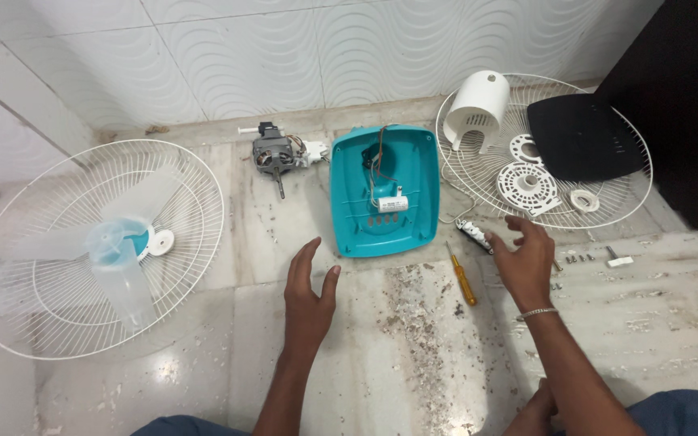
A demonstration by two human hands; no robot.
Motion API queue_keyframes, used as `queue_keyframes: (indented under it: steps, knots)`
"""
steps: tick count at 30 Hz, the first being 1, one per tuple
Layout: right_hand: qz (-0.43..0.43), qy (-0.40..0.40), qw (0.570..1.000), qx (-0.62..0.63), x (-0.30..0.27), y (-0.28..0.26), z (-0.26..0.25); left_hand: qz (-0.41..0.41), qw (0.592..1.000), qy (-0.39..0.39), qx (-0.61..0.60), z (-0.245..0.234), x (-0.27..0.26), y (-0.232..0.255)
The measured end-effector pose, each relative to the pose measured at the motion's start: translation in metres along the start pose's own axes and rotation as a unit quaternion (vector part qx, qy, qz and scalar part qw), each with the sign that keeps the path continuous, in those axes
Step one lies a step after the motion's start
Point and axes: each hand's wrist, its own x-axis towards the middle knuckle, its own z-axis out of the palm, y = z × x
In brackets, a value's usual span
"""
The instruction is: The person assembles a teal pedestal fan by attaching the motor to the neck housing, inserting screws, and tightening them with a screwdriver. The fan blades and cage are visible nearby but not attached during this segment.
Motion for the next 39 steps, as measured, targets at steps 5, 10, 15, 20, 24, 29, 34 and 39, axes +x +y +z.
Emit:
queue_keyframes:
  steps: [5, 10, 15, 20, 24, 29, 34, 39]
  knots:
    - [-0.037, 0.023, 0.998, 0.037, 0.0, -0.042, -0.019, 0.006, 1.0, 0.008, -0.002, -0.004, -0.002, 0.003]
    - [-0.072, 0.023, 0.994, 0.082, 0.001, -0.072, -0.039, 0.01, 1.0, 0.012, -0.003, -0.012, -0.003, 0.007]
    - [-0.086, -0.002, 0.99, 0.114, 0.001, -0.087, -0.047, -0.021, 1.0, 0.006, -0.012, -0.023, 0.0, 0.007]
    - [-0.091, -0.054, 0.988, 0.108, 0.006, -0.099, -0.028, -0.004, 1.0, 0.001, -0.013, -0.027, 0.014, -0.005]
    - [-0.067, -0.121, 0.982, 0.13, 0.008, -0.112, 0.005, 0.016, 1.0, -0.017, 0.02, -0.028, 0.036, -0.026]
    - [-0.141, -0.131, 0.975, 0.114, 0.015, -0.151, 0.069, -0.035, 0.997, -0.033, 0.054, -0.023, 0.064, -0.051]
    - [-0.049, -0.165, 0.985, -0.011, 0.007, -0.204, 0.121, -0.041, 0.995, -0.036, 0.086, -0.024, 0.078, -0.067]
    - [0.069, -0.171, 0.977, -0.107, 0.004, -0.222, 0.151, -0.051, 0.994, -0.034, 0.087, -0.031, 0.077, -0.07]
